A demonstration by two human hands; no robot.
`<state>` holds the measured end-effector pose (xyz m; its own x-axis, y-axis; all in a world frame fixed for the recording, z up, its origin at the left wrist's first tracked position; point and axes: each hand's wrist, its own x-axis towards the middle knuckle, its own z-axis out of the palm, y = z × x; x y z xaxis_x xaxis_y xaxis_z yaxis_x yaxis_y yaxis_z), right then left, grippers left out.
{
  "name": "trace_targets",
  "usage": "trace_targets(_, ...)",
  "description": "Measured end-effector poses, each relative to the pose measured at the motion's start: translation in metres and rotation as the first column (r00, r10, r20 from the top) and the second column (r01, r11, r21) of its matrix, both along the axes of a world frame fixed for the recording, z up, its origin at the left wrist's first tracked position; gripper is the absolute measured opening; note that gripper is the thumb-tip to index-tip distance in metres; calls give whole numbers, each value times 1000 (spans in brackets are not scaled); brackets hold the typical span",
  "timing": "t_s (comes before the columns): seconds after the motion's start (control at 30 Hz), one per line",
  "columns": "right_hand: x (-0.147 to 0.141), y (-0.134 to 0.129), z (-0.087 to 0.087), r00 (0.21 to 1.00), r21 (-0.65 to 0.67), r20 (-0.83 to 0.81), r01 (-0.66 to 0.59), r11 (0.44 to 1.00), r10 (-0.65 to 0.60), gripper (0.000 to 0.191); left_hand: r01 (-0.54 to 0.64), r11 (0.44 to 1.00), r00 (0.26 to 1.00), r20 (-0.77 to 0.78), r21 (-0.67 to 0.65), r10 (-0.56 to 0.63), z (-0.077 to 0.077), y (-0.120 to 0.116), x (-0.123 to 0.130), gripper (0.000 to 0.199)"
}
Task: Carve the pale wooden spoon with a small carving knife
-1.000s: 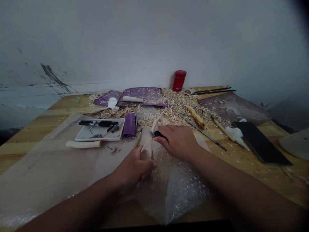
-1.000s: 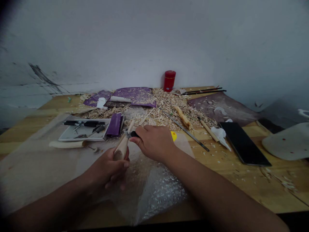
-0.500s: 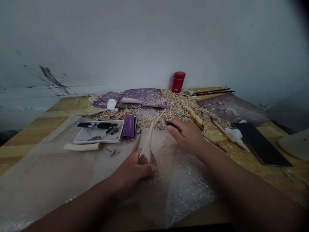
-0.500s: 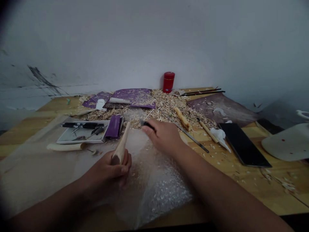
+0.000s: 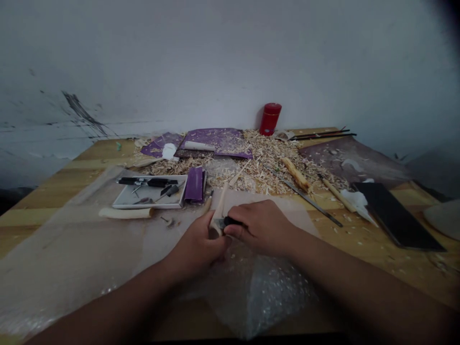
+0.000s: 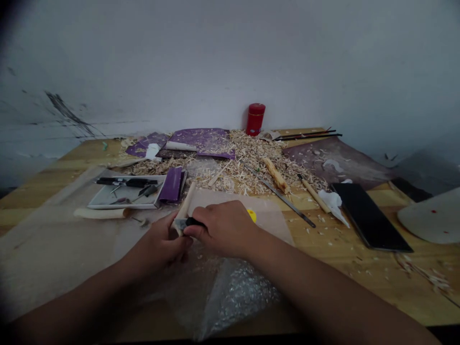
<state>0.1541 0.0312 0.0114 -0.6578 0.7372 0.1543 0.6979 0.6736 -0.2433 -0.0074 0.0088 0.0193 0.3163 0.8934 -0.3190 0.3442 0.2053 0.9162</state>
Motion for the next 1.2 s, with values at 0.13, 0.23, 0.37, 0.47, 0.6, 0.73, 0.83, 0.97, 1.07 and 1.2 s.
trace_targets(0.13, 0, -1, 2, 1000, 35, 12, 25, 999, -25, 42, 1, 1000, 999, -46, 14, -1, 3, -4, 2, 15)
trace_targets(0.23, 1, -2, 3, 1000, 46, 11, 26, 999, -27, 42, -17, 1000, 999, -31, 0, 17, 3, -5, 2, 15)
trace_targets(0.37, -1, -3, 3, 998, 57, -1, 64, 996, -64, 42, -29, 1000, 1000, -12, 7, 29, 1, -4, 1, 16)
trace_targets(0.47, -2, -4, 2, 997, 55, -11, 81, 995, -81, 41, -38, 999, 999, -17, 31, 39, 0, -3, 0, 16)
trace_targets(0.6, -3, -3, 2, 995, 62, -14, 98, 993, -98, 41, -37, 999, 999, -26, 27, 38, 1, -4, 0, 17)
trace_targets(0.73, 1, 4, 1, 990, 55, -10, 142, 988, -142, 43, -32, 999, 999, 8, -20, 32, 1, -5, 0, 15)
trace_targets(0.83, 5, 8, 1, 987, 54, -14, 158, 986, -157, 44, -2, 998, 995, 98, -58, 7, -3, -6, -1, 14)
trace_targets(0.97, 3, 4, 1, 993, 47, -23, 114, 992, -113, 43, 12, 992, 973, 232, -125, 18, -9, -6, -3, 14)
trace_targets(1.07, -1, -1, 2, 999, 11, -36, 30, 999, -30, 41, -6, 989, 963, 264, -147, 45, -10, -6, -3, 12)
trace_targets(1.2, -2, -1, 2, 999, -4, -48, 10, 1000, -10, 42, -9, 985, 955, 291, -171, 59, -9, -7, -2, 17)
